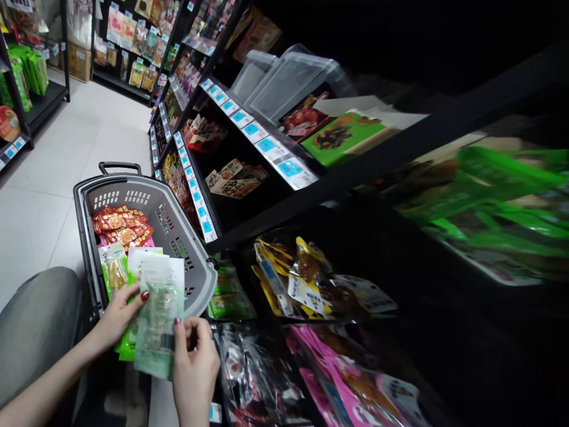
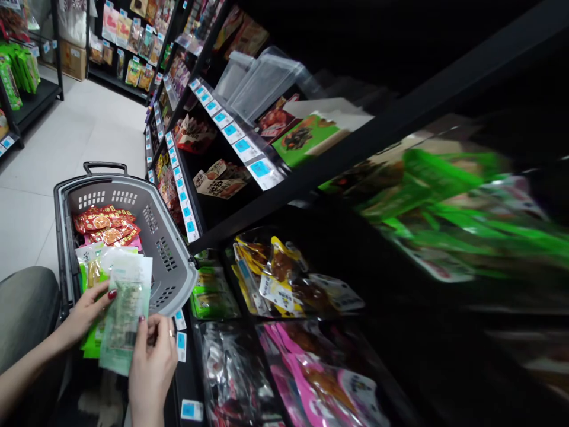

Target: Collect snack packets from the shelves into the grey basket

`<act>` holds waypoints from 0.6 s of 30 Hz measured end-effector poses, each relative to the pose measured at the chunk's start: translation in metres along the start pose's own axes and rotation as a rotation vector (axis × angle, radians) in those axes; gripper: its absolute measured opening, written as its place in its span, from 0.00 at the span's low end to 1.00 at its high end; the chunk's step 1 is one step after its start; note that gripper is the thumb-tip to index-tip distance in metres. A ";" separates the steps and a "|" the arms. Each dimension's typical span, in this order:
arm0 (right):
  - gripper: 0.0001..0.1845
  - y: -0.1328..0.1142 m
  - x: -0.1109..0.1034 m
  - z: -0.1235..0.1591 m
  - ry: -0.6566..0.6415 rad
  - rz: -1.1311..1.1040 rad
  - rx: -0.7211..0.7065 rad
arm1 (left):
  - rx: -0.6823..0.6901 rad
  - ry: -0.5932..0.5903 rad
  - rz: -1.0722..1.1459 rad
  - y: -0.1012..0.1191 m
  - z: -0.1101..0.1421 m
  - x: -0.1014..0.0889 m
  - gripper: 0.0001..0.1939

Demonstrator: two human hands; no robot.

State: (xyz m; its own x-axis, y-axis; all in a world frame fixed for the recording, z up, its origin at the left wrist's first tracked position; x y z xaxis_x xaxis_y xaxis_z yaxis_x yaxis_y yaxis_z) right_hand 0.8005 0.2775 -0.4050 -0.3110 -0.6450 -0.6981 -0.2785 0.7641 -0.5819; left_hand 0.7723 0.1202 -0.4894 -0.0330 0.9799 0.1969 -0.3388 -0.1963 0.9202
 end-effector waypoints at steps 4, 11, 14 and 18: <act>0.06 -0.039 -0.020 0.000 0.214 0.340 -0.275 | 0.057 0.015 -0.153 0.000 0.002 -0.002 0.25; 0.13 -0.085 0.057 0.010 -0.143 0.429 -0.487 | -0.176 -0.013 0.319 -0.021 0.004 -0.009 0.32; 0.09 -0.081 0.062 0.012 -0.281 0.177 -0.399 | -0.315 -0.049 0.500 -0.022 0.007 -0.005 0.24; 0.10 -0.034 0.024 0.001 -0.302 -0.358 -0.237 | -0.358 -0.063 0.489 -0.016 0.009 -0.001 0.23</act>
State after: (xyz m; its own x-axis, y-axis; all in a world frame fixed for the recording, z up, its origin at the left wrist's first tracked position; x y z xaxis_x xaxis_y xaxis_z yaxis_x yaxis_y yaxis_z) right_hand 0.8034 0.2364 -0.4027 0.1075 -0.8061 -0.5820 -0.5281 0.4496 -0.7204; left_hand 0.7864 0.1222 -0.5012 -0.2131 0.7729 0.5976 -0.5940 -0.5881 0.5489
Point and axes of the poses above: each hand's wrist, its own z-axis away from the middle knuckle, its own x-axis out of the palm, y = z × x, the point moved 6 cm from there along -z, towards the middle knuckle, and after that the axes turned 11 degrees about -x, right-handed, at the moved point
